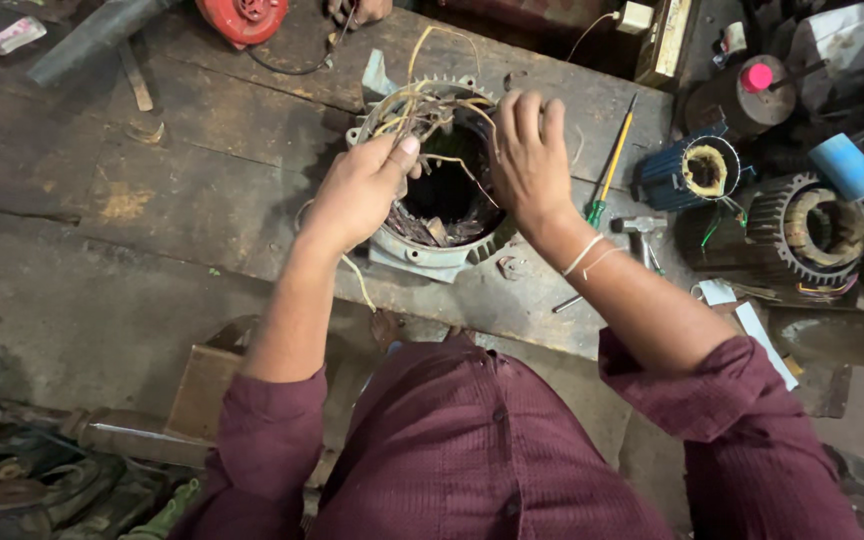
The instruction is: The person uses a screwdriver and pliers to remove old copper windings from a motor stator. They pull out the wires and scrape away insulation while another person assists by holding the stator.
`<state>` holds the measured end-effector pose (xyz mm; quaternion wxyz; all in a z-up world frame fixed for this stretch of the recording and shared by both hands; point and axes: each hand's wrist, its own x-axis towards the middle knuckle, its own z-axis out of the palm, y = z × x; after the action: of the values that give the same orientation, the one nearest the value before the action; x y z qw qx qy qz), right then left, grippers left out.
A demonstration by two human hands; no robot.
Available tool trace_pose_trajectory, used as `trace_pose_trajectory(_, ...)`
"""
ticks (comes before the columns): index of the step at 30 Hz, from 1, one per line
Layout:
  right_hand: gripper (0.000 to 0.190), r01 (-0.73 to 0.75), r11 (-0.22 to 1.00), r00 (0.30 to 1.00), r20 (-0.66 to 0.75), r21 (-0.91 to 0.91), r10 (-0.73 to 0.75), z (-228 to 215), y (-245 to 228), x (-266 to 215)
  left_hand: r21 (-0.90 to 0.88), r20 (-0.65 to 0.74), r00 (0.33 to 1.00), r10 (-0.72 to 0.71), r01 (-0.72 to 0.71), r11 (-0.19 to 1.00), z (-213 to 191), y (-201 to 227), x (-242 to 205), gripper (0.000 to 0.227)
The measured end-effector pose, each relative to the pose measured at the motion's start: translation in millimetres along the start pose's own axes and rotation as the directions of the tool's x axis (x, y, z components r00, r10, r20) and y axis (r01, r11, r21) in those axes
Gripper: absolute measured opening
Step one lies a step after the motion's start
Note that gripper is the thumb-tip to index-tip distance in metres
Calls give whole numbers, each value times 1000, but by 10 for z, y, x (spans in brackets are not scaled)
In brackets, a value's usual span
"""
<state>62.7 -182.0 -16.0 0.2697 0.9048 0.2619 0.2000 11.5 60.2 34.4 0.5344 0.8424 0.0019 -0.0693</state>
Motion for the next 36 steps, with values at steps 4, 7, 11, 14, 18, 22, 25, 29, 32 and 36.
trace_pose_trajectory(4, 22, 66, 956, 987, 120, 285, -104, 6, 141, 67, 21, -20, 1000, -16, 16, 1000, -20, -53, -28, 43)
trace_pose_trajectory(7, 19, 85, 941, 974, 171, 327, -147, -124, 238, 109, -75, -22, 1000, -4, 3, 997, -37, -113, -18, 42)
trace_pose_trajectory(11, 20, -70, 863, 938, 327, 500, -113, -467, 349, -127, -600, 36, 995, 93, -53, 798, -141, -188, -190, 33)
trace_pose_trajectory(14, 28, -47, 861, 991, 130, 506, -22, -701, 518, -386, -797, -163, 949, 271, -289, 531, -499, -234, -567, 26)
trace_pose_trajectory(18, 19, -63, 825, 997, -5, 561, 79, -871, 681, -608, -818, -444, 887, 129, -460, 347, -1135, -397, -845, 20)
trace_pose_trajectory(22, 24, -203, 628, 979, 139, 752, 149, -980, 642, -730, -351, -460, 871, 174, -358, 865, -1413, -941, -117, 32)
trace_pose_trajectory(25, 27, -269, 539, 963, 217, 798, 159, -994, 534, -848, 313, -454, 867, 205, -60, 948, -1276, -1617, 626, 37)
trace_pose_trajectory(29, 29, -387, 495, 921, 353, 778, 166, -924, 458, -970, 730, -374, 875, 307, 74, 680, -1241, -2175, 1028, 55)
trace_pose_trajectory(32, 28, -379, 449, 925, 325, 809, 195, -863, 459, -1038, 881, -379, 893, 240, 269, 389, -1268, -1983, 1002, 56)
trace_pose_trajectory(36, 27, -328, 524, 942, 233, 786, 241, -761, 463, -1047, 829, -336, 676, 656, -118, 546, -808, -1116, 789, 33)
